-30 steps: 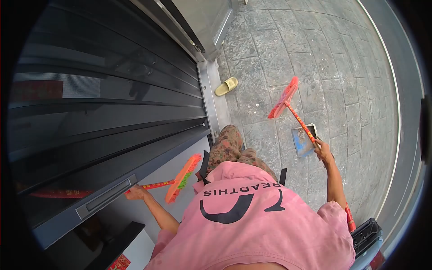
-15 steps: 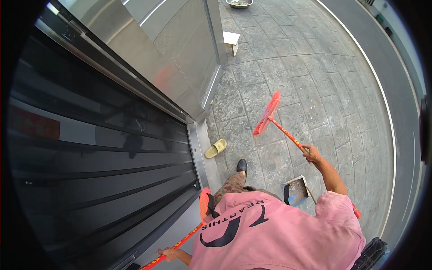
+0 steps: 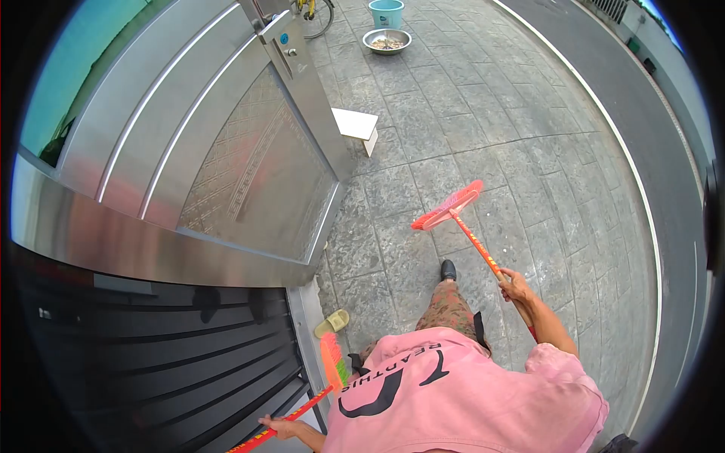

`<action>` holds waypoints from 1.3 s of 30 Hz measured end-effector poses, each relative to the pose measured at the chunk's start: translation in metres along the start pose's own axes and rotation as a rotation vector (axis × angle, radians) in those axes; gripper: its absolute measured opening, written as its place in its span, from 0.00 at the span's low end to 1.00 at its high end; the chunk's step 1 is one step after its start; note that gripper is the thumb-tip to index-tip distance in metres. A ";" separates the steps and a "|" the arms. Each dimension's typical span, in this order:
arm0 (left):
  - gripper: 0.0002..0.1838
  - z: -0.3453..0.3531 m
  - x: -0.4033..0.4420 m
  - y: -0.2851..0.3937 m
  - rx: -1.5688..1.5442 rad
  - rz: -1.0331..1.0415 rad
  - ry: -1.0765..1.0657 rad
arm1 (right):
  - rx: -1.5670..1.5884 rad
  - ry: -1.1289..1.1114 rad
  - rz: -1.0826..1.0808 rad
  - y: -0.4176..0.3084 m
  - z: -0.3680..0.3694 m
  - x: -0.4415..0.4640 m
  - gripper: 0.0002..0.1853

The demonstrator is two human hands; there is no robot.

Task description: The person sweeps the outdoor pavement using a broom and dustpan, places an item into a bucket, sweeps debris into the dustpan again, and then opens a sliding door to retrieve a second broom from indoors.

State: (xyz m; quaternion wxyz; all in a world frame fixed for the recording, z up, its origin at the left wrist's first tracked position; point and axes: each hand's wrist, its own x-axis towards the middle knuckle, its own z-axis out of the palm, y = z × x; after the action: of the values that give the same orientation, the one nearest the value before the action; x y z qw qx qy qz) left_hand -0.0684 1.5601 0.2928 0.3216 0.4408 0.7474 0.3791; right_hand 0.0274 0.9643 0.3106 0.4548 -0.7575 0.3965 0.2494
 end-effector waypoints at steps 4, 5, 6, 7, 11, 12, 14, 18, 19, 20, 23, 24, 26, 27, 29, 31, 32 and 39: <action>0.21 0.078 -0.134 0.027 -0.062 0.044 -0.397 | 0.017 0.000 0.010 -0.049 -0.069 0.039 0.25; 0.21 0.093 -0.182 0.053 -0.088 0.082 -0.505 | 0.015 0.013 0.018 -0.059 -0.085 0.043 0.24; 0.22 0.109 -0.221 0.077 -0.102 0.092 -0.624 | 0.056 0.016 0.026 -0.067 -0.099 0.048 0.24; 0.22 0.125 -0.254 0.093 -0.098 0.135 -0.756 | 0.093 0.019 0.036 -0.076 -0.110 0.054 0.24; 0.19 0.180 -0.382 0.159 -0.325 0.237 -1.258 | 0.227 0.057 0.064 -0.084 -0.154 0.087 0.25; 0.18 0.195 -0.411 0.173 -0.379 0.256 -1.387 | 0.239 0.097 0.082 -0.089 -0.162 0.094 0.25; 0.14 0.226 -0.464 0.192 -0.466 0.317 -1.617 | 0.241 0.122 0.111 -0.098 -0.174 0.114 0.25; 0.10 0.296 -0.558 0.218 -0.637 0.441 -1.898 | 0.320 0.210 0.180 -0.123 -0.193 0.143 0.26; 0.09 0.315 -0.579 0.224 -0.653 0.474 -1.925 | 0.337 0.244 0.178 -0.132 -0.195 0.147 0.27; 0.09 0.332 -0.599 0.232 -0.684 0.504 -1.949 | 0.361 0.259 0.192 -0.144 -0.196 0.150 0.27; 0.09 0.372 -0.641 0.255 -0.585 0.663 -1.894 | 0.422 0.315 0.252 -0.177 -0.205 0.164 0.27; 0.10 0.395 -0.650 0.259 -0.509 0.641 -1.914 | 0.463 0.337 0.259 -0.183 -0.207 0.178 0.27; 0.12 0.450 -0.678 0.268 -0.359 0.600 -1.952 | 0.494 0.335 0.285 -0.205 -0.219 0.207 0.27; 0.14 0.469 -0.694 0.278 -0.243 0.466 -1.976 | 0.508 0.336 0.298 -0.218 -0.225 0.221 0.27; 0.17 0.487 -0.716 0.297 -0.034 0.193 -1.977 | 0.498 0.330 0.318 -0.239 -0.244 0.240 0.27; 0.18 0.548 -0.730 0.285 -0.159 0.091 -1.987 | 0.497 0.326 0.333 -0.273 -0.256 0.277 0.27; 0.18 0.574 -0.740 0.283 -0.215 0.064 -1.949 | 0.503 0.313 0.338 -0.293 -0.265 0.294 0.27; 0.18 0.721 -0.800 0.323 -0.257 -0.017 -1.633 | 0.415 0.223 0.345 -0.428 -0.315 0.446 0.28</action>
State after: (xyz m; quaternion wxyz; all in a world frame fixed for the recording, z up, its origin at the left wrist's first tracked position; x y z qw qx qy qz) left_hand 0.9763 1.1463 0.3197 0.8142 0.5316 0.2325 0.0196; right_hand 0.6368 0.6345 0.3371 0.5045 -0.5921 0.6097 0.1519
